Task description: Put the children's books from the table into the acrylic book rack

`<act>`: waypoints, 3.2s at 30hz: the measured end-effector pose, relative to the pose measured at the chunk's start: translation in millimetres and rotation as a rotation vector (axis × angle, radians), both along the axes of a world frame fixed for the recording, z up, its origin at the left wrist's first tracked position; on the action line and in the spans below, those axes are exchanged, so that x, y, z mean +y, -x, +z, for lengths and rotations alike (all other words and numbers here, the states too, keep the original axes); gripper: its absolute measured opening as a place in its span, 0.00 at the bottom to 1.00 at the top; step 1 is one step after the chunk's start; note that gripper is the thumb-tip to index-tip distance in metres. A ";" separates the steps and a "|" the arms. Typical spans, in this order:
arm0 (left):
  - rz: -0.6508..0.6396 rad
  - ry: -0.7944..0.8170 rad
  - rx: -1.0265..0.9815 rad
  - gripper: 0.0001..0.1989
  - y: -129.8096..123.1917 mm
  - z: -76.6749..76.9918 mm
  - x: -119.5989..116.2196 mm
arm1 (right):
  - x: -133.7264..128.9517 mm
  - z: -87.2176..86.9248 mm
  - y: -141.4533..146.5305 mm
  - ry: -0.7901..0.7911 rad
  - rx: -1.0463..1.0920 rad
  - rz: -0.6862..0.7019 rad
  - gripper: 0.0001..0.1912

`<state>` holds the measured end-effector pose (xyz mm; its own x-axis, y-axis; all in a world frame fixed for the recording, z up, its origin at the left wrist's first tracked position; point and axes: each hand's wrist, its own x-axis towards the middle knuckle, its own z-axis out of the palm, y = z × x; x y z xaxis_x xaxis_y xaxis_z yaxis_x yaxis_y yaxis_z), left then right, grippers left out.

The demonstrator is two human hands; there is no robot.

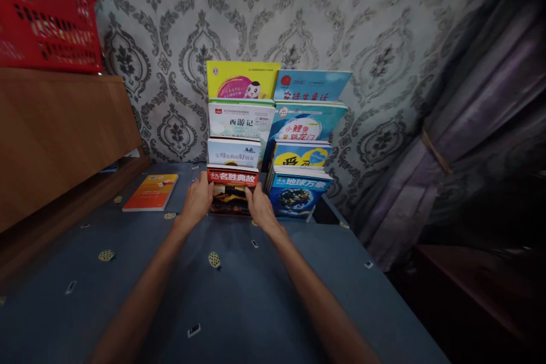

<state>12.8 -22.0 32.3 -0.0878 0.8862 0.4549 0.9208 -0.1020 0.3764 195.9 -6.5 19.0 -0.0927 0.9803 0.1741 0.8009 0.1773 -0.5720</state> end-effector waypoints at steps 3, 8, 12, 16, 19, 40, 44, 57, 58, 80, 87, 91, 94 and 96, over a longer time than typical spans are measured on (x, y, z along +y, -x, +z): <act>-0.034 -0.066 -0.009 0.06 3.5 -4.8 2.4 | 1.1 -0.9 -0.1 0.002 -0.008 -0.002 0.16; -0.081 -0.085 -0.025 0.06 10.8 -7.6 6.4 | 3.7 -2.6 -5.4 -0.035 0.025 0.053 0.16; -0.100 -0.047 -0.030 0.08 13.8 -4.6 5.6 | 5.2 -2.0 -11.2 -0.059 0.024 0.089 0.15; -0.107 -0.044 -0.070 0.10 14.2 -3.4 4.6 | 5.2 -0.3 -12.3 -0.064 0.018 0.099 0.14; -0.094 -0.040 -0.083 0.09 13.9 -3.8 5.1 | 4.1 1.2 -9.8 -0.058 -0.014 0.073 0.14; -0.051 -0.042 -0.015 0.11 6.1 -11.7 7.5 | -4.3 0.6 0.5 -0.010 -0.143 -0.058 0.14; -0.048 -0.053 -0.034 0.12 6.4 -14.5 8.9 | -3.0 -0.9 0.4 -0.025 -0.152 -0.055 0.14; -0.075 -0.098 -0.035 0.14 6.4 -16.9 11.1 | -7.2 5.9 1.6 0.024 -0.211 -0.097 0.16; -0.078 -0.099 -0.034 0.14 6.7 -16.7 11.2 | -7.3 6.2 1.5 0.024 -0.209 -0.096 0.16; -0.080 -0.086 -0.039 0.14 8.0 -16.6 11.3 | -3.2 2.3 -0.9 -0.013 -0.236 -0.084 0.15; -0.054 -0.110 -0.003 0.13 5.7 -18.7 10.0 | -2.7 2.6 0.3 -0.007 -0.249 -0.086 0.14; -0.012 -0.084 0.003 0.13 2.4 -18.0 8.1 | -2.1 2.0 0.6 -0.008 -0.229 -0.081 0.14; -0.004 -0.086 0.016 0.13 1.8 -17.9 7.3 | -2.3 1.8 0.4 -0.012 -0.218 -0.080 0.14; -0.005 -0.086 0.021 0.13 1.9 -18.1 7.1 | -2.8 2.2 0.2 -0.015 -0.214 -0.077 0.14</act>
<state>10.9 -14.9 14.2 -0.0730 0.8443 0.5309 0.9277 -0.1380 0.3469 195.7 -9.4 21.2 -0.0540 0.9834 0.1730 0.9152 0.1181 -0.3854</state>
